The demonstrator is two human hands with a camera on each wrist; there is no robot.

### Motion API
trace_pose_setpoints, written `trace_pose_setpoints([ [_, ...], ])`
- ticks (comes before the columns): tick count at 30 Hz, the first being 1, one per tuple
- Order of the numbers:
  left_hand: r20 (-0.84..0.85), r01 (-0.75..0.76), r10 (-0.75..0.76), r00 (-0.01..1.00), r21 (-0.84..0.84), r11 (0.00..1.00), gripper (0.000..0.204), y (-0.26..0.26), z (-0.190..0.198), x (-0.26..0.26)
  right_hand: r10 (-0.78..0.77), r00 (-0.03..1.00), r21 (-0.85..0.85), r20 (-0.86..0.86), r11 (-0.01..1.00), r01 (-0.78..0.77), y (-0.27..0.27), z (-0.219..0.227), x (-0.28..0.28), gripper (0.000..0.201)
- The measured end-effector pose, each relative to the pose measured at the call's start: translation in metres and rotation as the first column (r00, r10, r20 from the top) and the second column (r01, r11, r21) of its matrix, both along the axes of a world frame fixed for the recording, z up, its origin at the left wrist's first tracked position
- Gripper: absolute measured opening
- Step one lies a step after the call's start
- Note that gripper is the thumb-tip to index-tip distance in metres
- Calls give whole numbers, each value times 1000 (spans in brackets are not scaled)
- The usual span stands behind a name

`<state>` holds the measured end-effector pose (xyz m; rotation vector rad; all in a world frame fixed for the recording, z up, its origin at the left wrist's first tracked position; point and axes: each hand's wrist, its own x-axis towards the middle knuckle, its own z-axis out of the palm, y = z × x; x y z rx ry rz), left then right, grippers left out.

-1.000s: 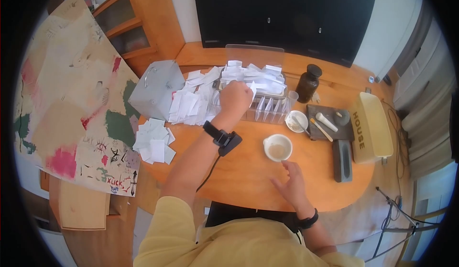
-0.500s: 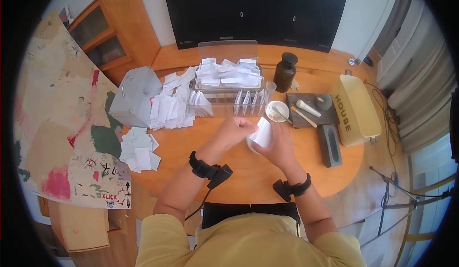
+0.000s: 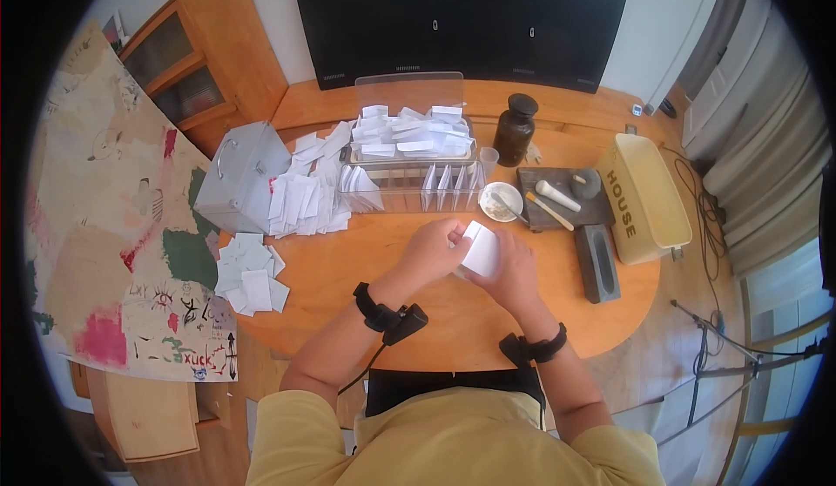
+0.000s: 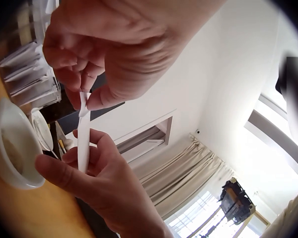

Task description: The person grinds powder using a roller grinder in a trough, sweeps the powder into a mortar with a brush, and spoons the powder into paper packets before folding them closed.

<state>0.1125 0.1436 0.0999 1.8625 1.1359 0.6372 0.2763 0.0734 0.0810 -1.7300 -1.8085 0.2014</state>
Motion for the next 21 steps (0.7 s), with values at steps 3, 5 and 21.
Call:
trace_pose_setpoints([
  [3,42,29,-26,999,-73,997,18,8,-19,-2,12,1000,-12,-5,1000,-12,-1,-5,3,71],
  [5,-1,21,-21,1000,-75,997,19,8,-19,-3,18,1000,-28,-10,999,-18,-2,-6,4,72],
  [21,128,-270,293,948,-169,948,30,-4,-33,-46,198,779,-92,594,980,-179,18,29,40,31],
])
